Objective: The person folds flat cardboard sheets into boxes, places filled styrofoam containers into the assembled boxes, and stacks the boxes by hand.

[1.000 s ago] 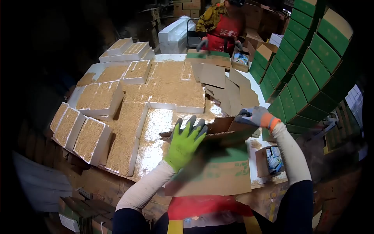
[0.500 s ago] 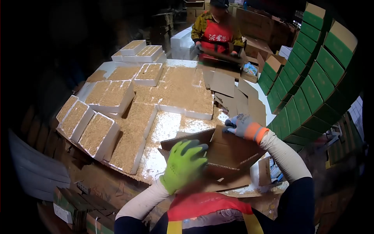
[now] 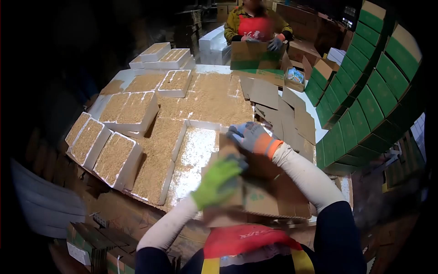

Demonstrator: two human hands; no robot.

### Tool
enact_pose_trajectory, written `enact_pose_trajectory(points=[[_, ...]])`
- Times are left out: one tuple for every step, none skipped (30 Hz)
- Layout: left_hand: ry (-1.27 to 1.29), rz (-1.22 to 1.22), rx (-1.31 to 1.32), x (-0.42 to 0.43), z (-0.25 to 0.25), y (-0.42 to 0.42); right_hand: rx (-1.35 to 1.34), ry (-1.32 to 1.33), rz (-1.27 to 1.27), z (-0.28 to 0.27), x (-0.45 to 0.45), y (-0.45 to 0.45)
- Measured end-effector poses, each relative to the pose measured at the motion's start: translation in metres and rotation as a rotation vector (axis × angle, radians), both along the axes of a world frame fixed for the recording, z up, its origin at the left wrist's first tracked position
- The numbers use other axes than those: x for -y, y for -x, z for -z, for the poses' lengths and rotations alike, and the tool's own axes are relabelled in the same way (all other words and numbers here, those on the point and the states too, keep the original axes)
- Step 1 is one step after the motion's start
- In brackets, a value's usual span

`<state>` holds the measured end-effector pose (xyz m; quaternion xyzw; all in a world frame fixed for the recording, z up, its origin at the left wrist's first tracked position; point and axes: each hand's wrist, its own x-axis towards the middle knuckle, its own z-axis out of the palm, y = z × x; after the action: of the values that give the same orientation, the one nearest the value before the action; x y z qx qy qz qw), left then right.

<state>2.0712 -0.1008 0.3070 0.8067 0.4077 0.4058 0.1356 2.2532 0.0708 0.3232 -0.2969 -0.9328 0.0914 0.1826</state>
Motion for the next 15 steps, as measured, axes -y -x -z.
enact_pose_trajectory(points=[[-0.08,0.17,-0.345,-0.006,0.01,-0.026,-0.085,0.078,-0.063,-0.003,-0.004,0.0],[0.024,0.31,-0.436,-0.013,0.046,-0.034,-0.247,0.106,-0.015,-0.019,-0.003,-0.017],[0.023,0.324,-0.413,-0.018,0.047,-0.035,-0.398,0.139,0.039,-0.045,0.006,-0.051],[0.03,0.276,-0.426,-0.025,0.048,-0.031,-0.307,0.059,0.157,-0.079,0.028,-0.095],[0.04,0.231,-0.447,-0.029,0.051,-0.028,-0.221,-0.02,0.275,-0.108,0.055,-0.131],[-0.084,0.14,-0.292,-0.027,0.047,-0.031,-0.074,0.17,0.168,-0.12,0.085,-0.152],[-0.086,0.134,-0.273,-0.034,0.05,-0.036,0.076,0.358,0.048,-0.119,0.112,-0.167],[-0.04,0.101,-0.28,-0.035,0.053,-0.038,0.3,0.214,-0.036,-0.098,0.14,-0.172],[0.015,0.083,-0.304,-0.032,0.057,-0.039,0.501,0.075,-0.113,-0.079,0.163,-0.169],[0.006,0.075,-0.348,-0.032,0.056,-0.043,0.546,0.152,-0.171,-0.068,0.166,-0.149],[0.017,0.111,-0.364,-0.031,0.056,-0.041,0.593,0.226,-0.223,-0.06,0.163,-0.136],[0.102,0.133,-0.223,-0.033,0.055,-0.036,0.545,0.244,-0.19,-0.046,0.15,-0.139],[0.17,0.138,-0.084,-0.042,0.049,-0.029,0.411,0.372,-0.216,-0.011,0.114,-0.15],[0.563,0.242,0.353,-0.043,0.029,-0.023,0.403,0.692,-0.067,-0.011,0.087,-0.153],[0.552,0.238,0.343,-0.04,0.027,-0.023,0.389,1.017,0.085,-0.012,0.07,-0.154]])
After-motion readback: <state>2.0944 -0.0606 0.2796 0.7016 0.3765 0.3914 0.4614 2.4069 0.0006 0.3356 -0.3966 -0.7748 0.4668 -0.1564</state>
